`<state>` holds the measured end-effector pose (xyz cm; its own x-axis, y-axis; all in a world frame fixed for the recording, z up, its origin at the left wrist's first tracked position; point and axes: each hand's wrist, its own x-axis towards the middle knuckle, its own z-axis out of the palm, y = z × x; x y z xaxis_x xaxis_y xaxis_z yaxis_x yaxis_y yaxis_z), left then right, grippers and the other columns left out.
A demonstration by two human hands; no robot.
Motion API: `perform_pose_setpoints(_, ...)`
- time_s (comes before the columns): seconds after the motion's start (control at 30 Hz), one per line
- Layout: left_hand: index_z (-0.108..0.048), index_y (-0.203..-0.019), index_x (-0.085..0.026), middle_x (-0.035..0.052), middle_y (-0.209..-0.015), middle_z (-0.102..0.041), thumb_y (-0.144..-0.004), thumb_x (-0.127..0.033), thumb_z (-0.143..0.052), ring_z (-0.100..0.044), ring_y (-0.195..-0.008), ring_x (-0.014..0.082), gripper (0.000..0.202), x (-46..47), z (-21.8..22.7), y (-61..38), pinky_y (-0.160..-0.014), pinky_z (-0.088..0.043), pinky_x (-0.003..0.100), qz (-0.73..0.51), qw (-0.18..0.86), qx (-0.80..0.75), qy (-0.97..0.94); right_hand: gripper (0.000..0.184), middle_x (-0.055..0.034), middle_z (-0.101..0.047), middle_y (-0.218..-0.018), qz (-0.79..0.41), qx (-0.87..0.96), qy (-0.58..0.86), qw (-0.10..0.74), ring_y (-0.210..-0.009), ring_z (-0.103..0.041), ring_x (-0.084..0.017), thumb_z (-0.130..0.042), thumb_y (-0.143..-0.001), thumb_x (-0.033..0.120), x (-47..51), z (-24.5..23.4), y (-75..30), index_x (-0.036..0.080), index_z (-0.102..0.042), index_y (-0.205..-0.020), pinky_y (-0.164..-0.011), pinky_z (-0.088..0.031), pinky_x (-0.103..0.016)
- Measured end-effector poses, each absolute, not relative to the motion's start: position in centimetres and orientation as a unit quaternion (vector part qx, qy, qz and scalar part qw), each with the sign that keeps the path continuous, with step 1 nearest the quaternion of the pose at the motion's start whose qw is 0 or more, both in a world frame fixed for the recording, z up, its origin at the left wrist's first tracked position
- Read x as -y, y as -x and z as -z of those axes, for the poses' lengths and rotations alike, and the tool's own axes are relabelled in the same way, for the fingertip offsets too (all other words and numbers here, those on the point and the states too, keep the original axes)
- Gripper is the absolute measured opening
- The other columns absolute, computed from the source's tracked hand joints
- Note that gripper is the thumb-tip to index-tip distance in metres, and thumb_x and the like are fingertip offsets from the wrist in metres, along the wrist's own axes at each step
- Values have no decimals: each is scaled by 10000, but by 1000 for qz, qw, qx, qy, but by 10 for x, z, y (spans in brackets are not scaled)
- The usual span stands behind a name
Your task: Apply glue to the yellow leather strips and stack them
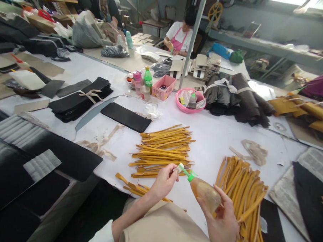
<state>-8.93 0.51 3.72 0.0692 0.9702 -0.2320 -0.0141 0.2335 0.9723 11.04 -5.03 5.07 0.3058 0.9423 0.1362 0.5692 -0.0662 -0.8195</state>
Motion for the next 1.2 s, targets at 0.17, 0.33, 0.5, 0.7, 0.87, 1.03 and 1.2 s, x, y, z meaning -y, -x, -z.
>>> perform_pose_setpoints(0.17,-531,-726,-181,-14,-665,-527,-903,-329,-488,-449,-613,126,234,-5,-32,88,-603,-341,243,-424,574,-541,-444,628,-126,-678,-1179,-218,513,702,444,-911,-692,-259,-793,-731,495,52,-50,-113,180,-614,-1243,-766,-581,-347)
perform_pose_setpoints(0.33,-540,-771,-181,-15,-671,-541,-926,-318,-477,-472,-632,131,216,-5,-29,88,-626,-358,246,-422,567,-539,-459,635,-114,-669,-1174,-266,514,693,430,-916,-687,-253,-815,-713,471,53,-40,-112,189,-609,-1244,-783,-578,-351)
perform_pose_setpoints(0.5,-534,-756,-181,-21,-670,-537,-926,-277,-473,-463,-627,127,205,-4,-27,90,-619,-344,245,-409,550,-549,-479,666,-101,-642,-1188,-335,404,699,485,-938,-675,-256,-815,-714,455,45,-45,-106,196,-565,-1273,-773,-577,-365)
perform_pose_setpoints(0.7,-516,-756,-182,-22,-674,-532,-912,-267,-480,-469,-624,121,181,-8,-26,91,-618,-348,241,-426,566,-543,-451,659,-114,-642,-1189,-340,405,696,485,-959,-665,-282,-840,-672,436,54,-41,-118,190,-591,-1230,-724,-586,-361)
perform_pose_setpoints(0.87,-529,-817,-168,-14,-683,-557,-918,-293,-489,-415,-579,106,166,-9,-30,89,-580,-328,238,-419,617,-524,-412,632,-114,-657,-1194,-326,473,686,446,-953,-674,-262,-830,-696,416,62,-26,-124,194,-599,-1241,-824,-565,-369)
perform_pose_setpoints(1.03,-522,-809,-169,-21,-675,-542,-922,-306,-491,-362,-548,91,180,-9,-34,89,-537,-288,234,-417,639,-529,-372,646,-118,-643,-1230,-295,476,688,462,-987,-669,-265,-824,-712,410,63,-22,-122,196,-587,-1274,-829,-554,-355)
perform_pose_setpoints(1.2,-515,-821,-169,-27,-672,-542,-920,-335,-494,-343,-534,83,194,-9,-36,90,-513,-262,230,-415,651,-529,-352,631,-112,-663,-1185,-296,480,695,446,-955,-678,-264,-824,-709,426,63,-26,-121,196,-603,-1253,-808,-560,-352)
